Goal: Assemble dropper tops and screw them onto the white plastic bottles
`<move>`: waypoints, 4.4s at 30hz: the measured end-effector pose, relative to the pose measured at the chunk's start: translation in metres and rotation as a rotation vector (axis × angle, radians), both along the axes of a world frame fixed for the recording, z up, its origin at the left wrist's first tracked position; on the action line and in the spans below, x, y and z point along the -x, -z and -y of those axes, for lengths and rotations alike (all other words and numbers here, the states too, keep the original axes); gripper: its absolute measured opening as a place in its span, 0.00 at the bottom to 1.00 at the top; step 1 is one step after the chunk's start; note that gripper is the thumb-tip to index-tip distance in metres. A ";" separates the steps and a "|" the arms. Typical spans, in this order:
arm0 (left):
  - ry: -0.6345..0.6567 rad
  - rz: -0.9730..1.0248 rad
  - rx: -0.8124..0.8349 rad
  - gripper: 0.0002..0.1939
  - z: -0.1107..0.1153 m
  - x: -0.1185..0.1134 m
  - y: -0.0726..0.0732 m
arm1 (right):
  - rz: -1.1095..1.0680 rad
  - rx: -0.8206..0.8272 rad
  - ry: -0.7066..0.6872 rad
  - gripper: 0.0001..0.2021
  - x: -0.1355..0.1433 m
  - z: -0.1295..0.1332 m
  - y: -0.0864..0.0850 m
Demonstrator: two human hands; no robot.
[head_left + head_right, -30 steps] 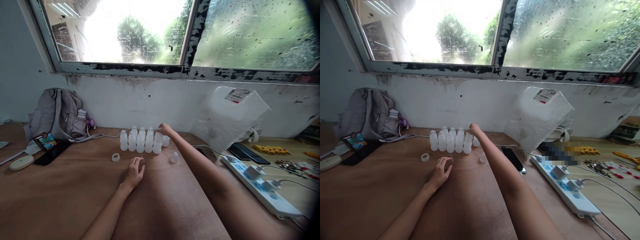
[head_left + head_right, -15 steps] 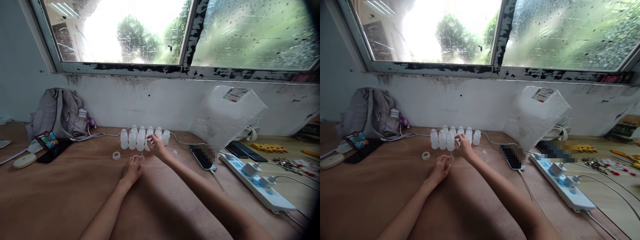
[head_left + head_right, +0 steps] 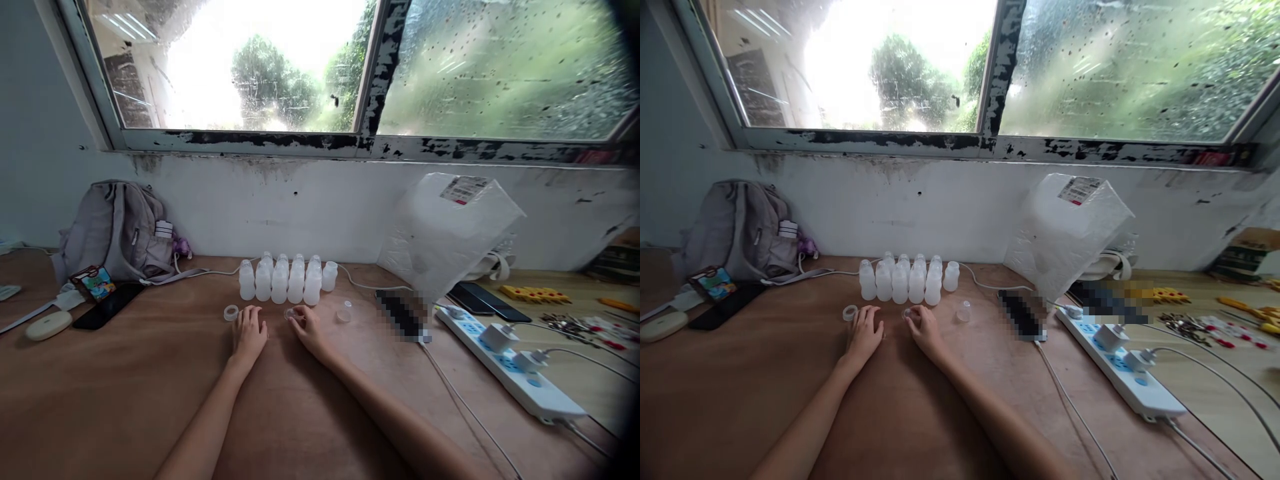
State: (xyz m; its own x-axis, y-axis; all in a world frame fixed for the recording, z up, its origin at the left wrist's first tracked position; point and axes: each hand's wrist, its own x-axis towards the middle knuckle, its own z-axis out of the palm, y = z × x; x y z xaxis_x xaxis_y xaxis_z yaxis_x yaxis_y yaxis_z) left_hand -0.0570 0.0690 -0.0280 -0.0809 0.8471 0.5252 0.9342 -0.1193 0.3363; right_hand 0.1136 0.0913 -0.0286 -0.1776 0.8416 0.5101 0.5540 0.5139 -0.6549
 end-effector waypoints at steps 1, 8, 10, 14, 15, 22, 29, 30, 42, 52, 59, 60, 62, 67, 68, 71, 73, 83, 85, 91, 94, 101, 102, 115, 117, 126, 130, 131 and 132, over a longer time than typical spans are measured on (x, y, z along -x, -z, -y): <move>-0.027 -0.025 0.017 0.16 0.002 -0.001 -0.002 | -0.013 0.020 -0.013 0.08 -0.006 0.006 0.000; -0.214 -0.132 0.047 0.21 0.005 0.000 -0.002 | -0.144 0.174 0.014 0.10 -0.041 0.033 0.001; -0.230 -0.125 0.042 0.20 0.004 0.002 -0.001 | -0.211 0.209 0.021 0.11 -0.043 0.033 0.000; -0.071 -0.040 0.037 0.15 0.004 -0.001 -0.005 | -0.315 0.241 0.004 0.11 -0.040 0.034 -0.003; -0.004 -0.008 0.040 0.14 0.005 -0.004 -0.006 | -0.338 0.244 0.003 0.11 -0.039 0.035 -0.004; 0.086 0.004 0.034 0.20 0.012 -0.024 0.000 | -0.366 0.240 0.045 0.12 -0.038 0.041 -0.006; 0.267 0.138 0.096 0.16 0.016 -0.028 -0.005 | -0.338 0.228 0.036 0.12 -0.035 0.043 -0.006; 0.331 0.190 0.080 0.16 0.017 -0.030 -0.007 | -0.332 0.231 0.037 0.12 -0.035 0.044 -0.006; 0.595 0.419 0.081 0.18 0.031 -0.046 -0.017 | -0.392 0.284 -0.157 0.11 -0.031 0.051 -0.009; 0.634 0.474 0.169 0.18 0.034 -0.048 -0.022 | -0.618 0.431 -0.278 0.13 -0.028 0.052 -0.011; 0.668 0.481 0.210 0.15 0.033 -0.048 -0.019 | -0.534 0.358 -0.143 0.13 -0.029 0.048 -0.006; 0.673 0.483 0.215 0.14 0.034 -0.048 -0.019 | -0.531 0.357 -0.129 0.13 -0.029 0.048 -0.005; 0.680 0.491 0.222 0.14 0.035 -0.048 -0.020 | -0.552 0.380 -0.145 0.15 -0.029 0.047 -0.007; 0.647 0.475 0.198 0.13 0.038 -0.050 -0.024 | -0.551 0.479 -0.226 0.14 -0.028 0.049 -0.012; 0.633 0.459 0.188 0.12 0.038 -0.050 -0.025 | -0.541 0.485 -0.208 0.14 -0.028 0.050 -0.011; 0.624 0.434 0.201 0.13 0.039 -0.051 -0.026 | -0.523 0.476 -0.152 0.13 -0.028 0.051 -0.008; 0.627 0.440 0.238 0.14 0.039 -0.052 -0.025 | -0.511 0.459 -0.149 0.13 -0.028 0.050 -0.006; 0.550 0.444 0.239 0.13 0.038 -0.054 -0.020 | -0.455 0.409 -0.218 0.12 -0.027 0.053 -0.009; 0.548 0.421 0.221 0.13 0.038 -0.054 -0.019 | -0.436 0.399 -0.219 0.11 -0.027 0.053 -0.007; 0.478 0.370 0.247 0.10 0.039 -0.055 -0.018 | -0.354 0.328 -0.195 0.09 -0.026 0.054 -0.006; 0.470 0.339 0.250 0.09 0.040 -0.057 -0.018 | -0.334 0.306 -0.174 0.08 -0.024 0.054 -0.007; 0.481 0.385 0.228 0.09 0.042 -0.059 -0.018 | -0.344 0.305 -0.138 0.07 -0.025 0.054 -0.005; 0.479 0.399 0.228 0.10 0.041 -0.058 -0.018 | -0.354 0.307 -0.134 0.07 -0.025 0.054 -0.005; 0.452 0.349 0.270 0.12 0.042 -0.061 -0.016 | -0.339 0.336 -0.093 0.05 -0.021 0.056 -0.007; 0.438 0.353 0.285 0.12 0.043 -0.062 -0.017 | -0.314 0.342 -0.106 0.06 -0.021 0.055 -0.006; 0.479 0.448 0.245 0.10 0.044 -0.061 -0.022 | -0.306 0.394 -0.145 0.13 -0.026 0.058 -0.012; 0.457 0.447 0.243 0.10 0.041 -0.060 -0.017 | -0.313 0.398 -0.126 0.15 -0.026 0.056 -0.012; 0.459 0.448 0.246 0.10 0.041 -0.060 -0.016 | -0.318 0.394 -0.120 0.16 -0.026 0.056 -0.011; 0.460 0.449 0.250 0.09 0.041 -0.060 -0.016 | -0.321 0.391 -0.116 0.17 -0.026 0.056 -0.011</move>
State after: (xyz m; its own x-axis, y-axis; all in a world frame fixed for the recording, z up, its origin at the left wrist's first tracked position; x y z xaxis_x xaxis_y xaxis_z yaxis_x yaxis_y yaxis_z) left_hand 0.0032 0.0279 -0.0122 0.1517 0.9387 0.3097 0.5712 -0.3389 0.7476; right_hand 0.1397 0.0355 -0.0175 -0.1678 0.9642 0.2052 0.2477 0.2427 -0.9379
